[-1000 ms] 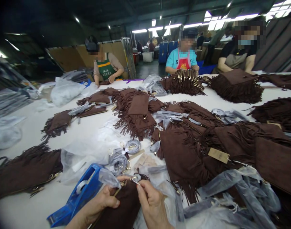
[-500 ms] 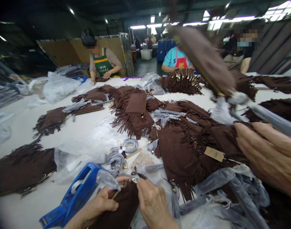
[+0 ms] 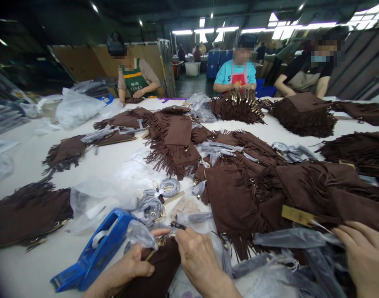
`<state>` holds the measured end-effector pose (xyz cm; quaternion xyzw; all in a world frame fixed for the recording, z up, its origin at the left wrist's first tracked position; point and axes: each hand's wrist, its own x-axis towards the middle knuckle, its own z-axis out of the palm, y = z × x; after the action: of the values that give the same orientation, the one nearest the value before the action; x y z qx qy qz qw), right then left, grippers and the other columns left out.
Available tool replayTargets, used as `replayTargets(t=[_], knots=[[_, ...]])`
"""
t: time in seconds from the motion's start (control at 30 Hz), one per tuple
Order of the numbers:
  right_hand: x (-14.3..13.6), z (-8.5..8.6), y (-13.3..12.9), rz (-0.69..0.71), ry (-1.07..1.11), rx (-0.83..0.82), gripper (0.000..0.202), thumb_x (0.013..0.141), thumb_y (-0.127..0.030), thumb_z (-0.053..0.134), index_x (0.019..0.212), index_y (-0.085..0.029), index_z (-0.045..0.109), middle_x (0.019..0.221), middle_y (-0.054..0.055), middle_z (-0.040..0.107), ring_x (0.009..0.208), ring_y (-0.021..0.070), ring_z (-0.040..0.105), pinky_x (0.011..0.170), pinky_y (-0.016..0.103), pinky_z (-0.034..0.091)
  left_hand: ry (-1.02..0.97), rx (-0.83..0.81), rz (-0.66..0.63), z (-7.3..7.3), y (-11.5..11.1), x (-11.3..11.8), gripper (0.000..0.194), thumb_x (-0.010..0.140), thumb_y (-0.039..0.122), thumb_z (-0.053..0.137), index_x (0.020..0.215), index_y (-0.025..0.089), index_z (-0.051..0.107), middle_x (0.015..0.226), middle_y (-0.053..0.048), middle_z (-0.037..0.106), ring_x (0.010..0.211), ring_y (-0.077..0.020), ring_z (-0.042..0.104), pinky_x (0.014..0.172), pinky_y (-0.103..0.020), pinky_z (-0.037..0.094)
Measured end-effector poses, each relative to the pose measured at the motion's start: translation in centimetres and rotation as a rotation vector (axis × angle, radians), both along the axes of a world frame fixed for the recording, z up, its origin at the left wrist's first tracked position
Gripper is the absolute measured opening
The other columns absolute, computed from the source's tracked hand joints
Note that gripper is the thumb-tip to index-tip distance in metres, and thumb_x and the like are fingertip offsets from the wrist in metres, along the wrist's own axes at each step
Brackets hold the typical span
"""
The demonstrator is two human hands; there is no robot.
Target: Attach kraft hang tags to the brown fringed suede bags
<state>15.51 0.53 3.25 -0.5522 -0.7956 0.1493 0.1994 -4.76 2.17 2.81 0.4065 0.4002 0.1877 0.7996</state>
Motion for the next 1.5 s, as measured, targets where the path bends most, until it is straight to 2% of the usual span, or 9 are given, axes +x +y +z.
replayTargets(t=[0.17, 0.37, 0.53, 0.67, 0.87, 0.93, 1.03, 1.23, 1.5], knots=[[-0.4, -1.0, -1.2, -0.006, 0.147, 0.053, 0.033, 0.094, -0.018, 0.028, 0.092, -0.018, 0.061, 0.065, 0.003, 0.060, 0.057, 0.0135, 0.059, 0.052, 0.021, 0.040, 0.005, 0.099, -0.029, -0.5, -0.4, -0.2, 0.073, 0.054, 0.021, 0.063, 0.125, 0.022, 0.046, 0.119, -0.005, 0.054, 0.115, -0.0275, 0.043, 0.103, -0.042, 0.024], [-0.3, -5.5, -4.3, -0.037, 0.407, 0.197, 0.034, 0.090, -0.011, 0.036, 0.120, -0.011, 0.050, 0.075, 0.008, 0.063, 0.066, 0.0156, 0.062, 0.059, 0.023, 0.051, -0.127, 0.004, -0.035, -1.6, -2.0, -0.4, 0.066, 0.051, 0.026, 0.068, 0.116, 0.021, 0.055, 0.104, -0.005, 0.062, 0.106, -0.0280, 0.050, 0.097, -0.040, 0.031], [0.1, -7.6, -6.4, -0.069, 0.538, 0.205, 0.043, 0.087, -0.006, 0.038, 0.128, -0.014, 0.045, 0.088, 0.012, 0.065, 0.079, 0.0177, 0.064, 0.066, 0.025, 0.054, -0.125, -0.260, 0.115, -2.5, -2.8, 0.4, 0.048, 0.053, 0.018, 0.060, 0.100, 0.015, 0.061, 0.069, -0.003, 0.064, 0.061, -0.0150, 0.058, 0.055, -0.023, 0.046], [-0.2, -7.7, -7.2, -0.171, 0.597, 0.212, 0.040, 0.088, -0.008, 0.038, 0.126, -0.017, 0.049, 0.086, 0.011, 0.065, 0.075, 0.0164, 0.063, 0.065, 0.024, 0.054, -0.039, -0.384, 0.101, -3.6, -2.4, 1.5, 0.029, 0.071, 0.036, 0.056, 0.092, 0.015, 0.054, 0.066, -0.007, 0.066, 0.045, -0.0162, 0.059, 0.036, -0.021, 0.044], [-0.4, -8.2, -7.9, -0.213, 0.638, 0.164, 0.037, 0.089, -0.011, 0.039, 0.123, -0.018, 0.051, 0.092, 0.011, 0.065, 0.080, 0.0164, 0.063, 0.069, 0.025, 0.053, -0.181, -0.572, -0.183, -3.7, 0.2, 1.7, 0.072, 0.065, 0.076, 0.042, 0.090, 0.011, 0.059, 0.075, -0.012, 0.068, 0.048, -0.0201, 0.061, 0.043, -0.030, 0.047], [-0.6, -8.6, -8.0, -0.218, 0.634, 0.168, 0.038, 0.089, -0.012, 0.039, 0.124, -0.018, 0.050, 0.090, 0.011, 0.065, 0.077, 0.0160, 0.063, 0.067, 0.024, 0.053, -0.093, -0.496, -0.278, -3.1, 1.0, 2.1, 0.064, 0.061, 0.071, 0.055, 0.086, 0.012, 0.060, 0.066, -0.007, 0.065, 0.046, -0.0170, 0.057, 0.049, -0.031, 0.047], [-0.9, -9.3, -8.4, -0.231, 0.642, 0.198, 0.038, 0.089, -0.011, 0.039, 0.125, -0.019, 0.050, 0.090, 0.010, 0.066, 0.075, 0.0156, 0.064, 0.065, 0.024, 0.053, 0.128, -0.190, -0.408, -2.2, 1.9, 3.0, 0.037, 0.060, 0.049, 0.065, 0.073, 0.015, 0.058, 0.054, 0.002, 0.055, 0.046, -0.0093, 0.046, 0.050, -0.021, 0.037], [-1.9, -9.8, -8.8, -0.270, 0.668, 0.228, 0.036, 0.089, -0.012, 0.041, 0.122, -0.018, 0.053, 0.092, 0.010, 0.067, 0.081, 0.0164, 0.065, 0.068, 0.023, 0.054, 0.327, 0.123, -0.617, -0.6, 2.0, 4.0, 0.007, 0.057, 0.016, 0.048, 0.061, 0.017, 0.054, 0.051, 0.007, 0.041, 0.049, -0.0082, 0.034, 0.045, -0.019, 0.023], [-1.7, -8.3, -7.8, -0.136, 0.707, 0.171, 0.042, 0.087, -0.006, 0.042, 0.127, -0.017, 0.048, 0.094, 0.010, 0.065, 0.087, 0.0167, 0.064, 0.071, 0.022, 0.055, 0.564, 0.333, -0.488, 0.8, 0.5, 4.7, 0.019, 0.073, 0.019, 0.037, 0.054, 0.018, 0.035, 0.052, 0.005, 0.030, 0.054, -0.0103, 0.031, 0.048, -0.023, 0.022]])
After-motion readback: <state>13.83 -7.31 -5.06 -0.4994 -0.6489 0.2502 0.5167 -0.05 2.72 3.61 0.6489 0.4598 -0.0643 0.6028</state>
